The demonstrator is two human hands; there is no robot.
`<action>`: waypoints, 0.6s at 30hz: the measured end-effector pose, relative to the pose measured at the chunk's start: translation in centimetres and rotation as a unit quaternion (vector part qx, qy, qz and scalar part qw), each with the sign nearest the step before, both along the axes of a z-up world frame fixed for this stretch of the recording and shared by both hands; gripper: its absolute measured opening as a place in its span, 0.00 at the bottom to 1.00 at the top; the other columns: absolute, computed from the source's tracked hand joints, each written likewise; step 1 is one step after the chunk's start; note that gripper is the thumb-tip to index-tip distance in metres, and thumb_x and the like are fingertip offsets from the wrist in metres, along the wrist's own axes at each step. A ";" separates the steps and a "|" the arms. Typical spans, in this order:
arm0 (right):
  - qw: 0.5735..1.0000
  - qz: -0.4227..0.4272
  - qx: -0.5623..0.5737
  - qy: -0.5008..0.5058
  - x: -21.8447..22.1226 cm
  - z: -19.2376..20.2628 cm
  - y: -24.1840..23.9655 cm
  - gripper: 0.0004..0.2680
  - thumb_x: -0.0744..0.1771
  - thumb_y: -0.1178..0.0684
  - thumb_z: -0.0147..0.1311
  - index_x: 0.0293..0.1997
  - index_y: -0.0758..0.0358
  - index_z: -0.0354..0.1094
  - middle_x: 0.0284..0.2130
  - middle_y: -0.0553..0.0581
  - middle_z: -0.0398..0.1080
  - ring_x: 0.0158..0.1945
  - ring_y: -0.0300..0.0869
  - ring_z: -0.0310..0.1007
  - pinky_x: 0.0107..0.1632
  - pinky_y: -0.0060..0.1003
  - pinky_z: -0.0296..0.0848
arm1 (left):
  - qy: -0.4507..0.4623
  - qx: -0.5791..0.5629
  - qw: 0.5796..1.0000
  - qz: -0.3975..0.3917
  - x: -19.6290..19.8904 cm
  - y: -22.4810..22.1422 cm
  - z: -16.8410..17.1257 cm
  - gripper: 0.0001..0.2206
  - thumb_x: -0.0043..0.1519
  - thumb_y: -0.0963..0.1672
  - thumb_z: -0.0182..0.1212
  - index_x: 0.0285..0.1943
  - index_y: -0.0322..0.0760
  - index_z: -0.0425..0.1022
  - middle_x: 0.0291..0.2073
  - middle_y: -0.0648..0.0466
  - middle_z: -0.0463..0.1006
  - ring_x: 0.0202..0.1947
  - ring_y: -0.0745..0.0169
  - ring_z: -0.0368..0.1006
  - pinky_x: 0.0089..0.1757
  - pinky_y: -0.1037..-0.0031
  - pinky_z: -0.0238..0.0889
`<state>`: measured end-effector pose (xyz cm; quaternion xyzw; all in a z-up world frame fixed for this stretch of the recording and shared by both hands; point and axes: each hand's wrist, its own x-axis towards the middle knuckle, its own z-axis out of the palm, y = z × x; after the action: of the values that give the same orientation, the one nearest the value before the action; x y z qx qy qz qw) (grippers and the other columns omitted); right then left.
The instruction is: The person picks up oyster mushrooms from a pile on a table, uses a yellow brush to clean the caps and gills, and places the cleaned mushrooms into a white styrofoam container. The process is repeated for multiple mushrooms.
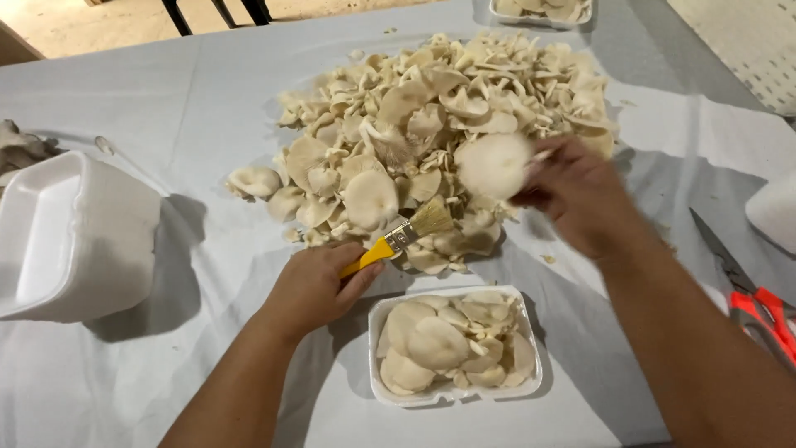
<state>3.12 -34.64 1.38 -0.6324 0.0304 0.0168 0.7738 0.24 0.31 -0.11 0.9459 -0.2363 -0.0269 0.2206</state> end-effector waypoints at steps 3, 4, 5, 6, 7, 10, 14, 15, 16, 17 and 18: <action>0.997 -0.072 0.019 0.020 1.4 0.6 -1.2 0.07 0.69 0.63 0.49 0.49 0.59 0.67 0.57 0.67 0.72 0.54 0.59 0.77 0.45 0.45 0.85 | 0.025 0.037 0.999 -0.018 0.2 0.4 -0.1 0.17 0.68 0.55 0.49 0.34 0.44 0.71 0.23 0.56 0.73 0.23 0.55 0.69 0.28 0.63 0.59; 0.998 -0.065 0.009 0.027 1.4 0.3 -1.1 0.06 0.69 0.64 0.50 0.49 0.59 0.67 0.53 0.66 0.73 0.53 0.58 0.78 0.44 0.45 0.85 | 0.023 0.038 0.999 -0.022 0.1 0.3 -0.1 0.18 0.69 0.55 0.48 0.34 0.44 0.71 0.23 0.56 0.72 0.22 0.56 0.69 0.27 0.64 0.58; 0.998 -0.057 -0.002 0.033 1.4 0.0 -1.0 0.06 0.69 0.64 0.51 0.49 0.60 0.67 0.50 0.64 0.74 0.52 0.57 0.78 0.44 0.46 0.85 | 0.021 0.040 0.999 -0.027 0.1 0.3 -0.1 0.18 0.69 0.55 0.47 0.34 0.44 0.71 0.22 0.56 0.72 0.21 0.56 0.68 0.27 0.64 0.57; 0.998 -0.056 0.000 0.035 1.1 -0.3 -0.3 0.06 0.69 0.64 0.51 0.49 0.60 0.67 0.50 0.64 0.74 0.52 0.57 0.78 0.44 0.46 0.85 | 0.023 0.041 0.999 -0.026 0.0 0.0 0.1 0.18 0.69 0.55 0.47 0.34 0.44 0.71 0.22 0.56 0.72 0.21 0.56 0.68 0.27 0.64 0.57; 1.000 -0.016 -0.001 -0.018 0.7 -0.5 0.3 0.07 0.69 0.63 0.54 0.51 0.63 0.67 0.39 0.59 0.73 0.39 0.46 0.76 0.36 0.34 0.78 | 0.017 0.027 0.999 -0.007 -0.1 -0.2 0.3 0.17 0.68 0.55 0.49 0.37 0.43 0.73 0.21 0.50 0.74 0.24 0.45 0.72 0.31 0.59 0.64; 0.998 0.039 -0.015 -0.056 0.0 -1.4 1.4 0.10 0.68 0.62 0.56 0.55 0.67 0.67 0.30 0.57 0.73 0.29 0.39 0.75 0.32 0.28 0.75 | 0.016 0.013 1.000 0.014 -0.4 -0.3 0.4 0.16 0.68 0.54 0.50 0.41 0.43 0.74 0.20 0.44 0.76 0.27 0.35 0.77 0.35 0.55 0.71; 0.991 0.074 -0.094 -0.053 -0.2 -2.2 1.6 0.11 0.68 0.61 0.57 0.57 0.67 0.69 0.28 0.58 0.74 0.28 0.38 0.75 0.34 0.30 0.79 | 0.009 0.006 1.000 0.011 -0.4 -0.4 0.3 0.16 0.68 0.55 0.49 0.43 0.43 0.72 0.20 0.42 0.75 0.29 0.32 0.77 0.36 0.52 0.70; 0.991 0.076 -0.093 -0.056 -0.1 -2.3 2.0 0.11 0.68 0.61 0.57 0.57 0.67 0.69 0.28 0.58 0.74 0.28 0.38 0.75 0.34 0.30 0.79 | 0.007 0.007 1.000 0.014 -0.5 -0.4 0.4 0.16 0.68 0.55 0.49 0.43 0.43 0.72 0.20 0.42 0.75 0.29 0.32 0.77 0.36 0.52 0.70; 0.991 0.087 -0.092 -0.040 -0.3 -2.7 2.2 0.10 0.68 0.61 0.57 0.56 0.67 0.69 0.29 0.58 0.75 0.30 0.39 0.75 0.35 0.31 0.79 | 0.014 0.007 1.000 0.014 -0.5 -0.5 0.3 0.16 0.68 0.55 0.49 0.43 0.43 0.72 0.21 0.42 0.75 0.29 0.32 0.77 0.36 0.52 0.70; 0.991 0.097 -0.091 -0.025 -0.4 -3.0 2.4 0.10 0.68 0.60 0.57 0.56 0.66 0.70 0.29 0.59 0.75 0.31 0.39 0.75 0.37 0.32 0.78 | 0.021 0.007 1.000 0.013 -0.6 -0.6 0.2 0.16 0.68 0.55 0.48 0.42 0.44 0.72 0.21 0.43 0.75 0.29 0.32 0.77 0.36 0.52 0.70; 0.992 0.091 -0.090 -0.023 -0.9 -2.6 2.6 0.10 0.68 0.60 0.57 0.56 0.66 0.70 0.29 0.59 0.75 0.31 0.39 0.75 0.37 0.32 0.78 | 0.021 0.009 1.000 0.008 -0.6 -0.7 0.4 0.16 0.68 0.55 0.48 0.42 0.44 0.72 0.21 0.43 0.75 0.29 0.32 0.77 0.36 0.52 0.70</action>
<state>2.22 -32.02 -1.21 -0.6996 -0.0440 0.0696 0.7098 -0.36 -0.42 0.26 0.9488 -0.2241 -0.0475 0.2176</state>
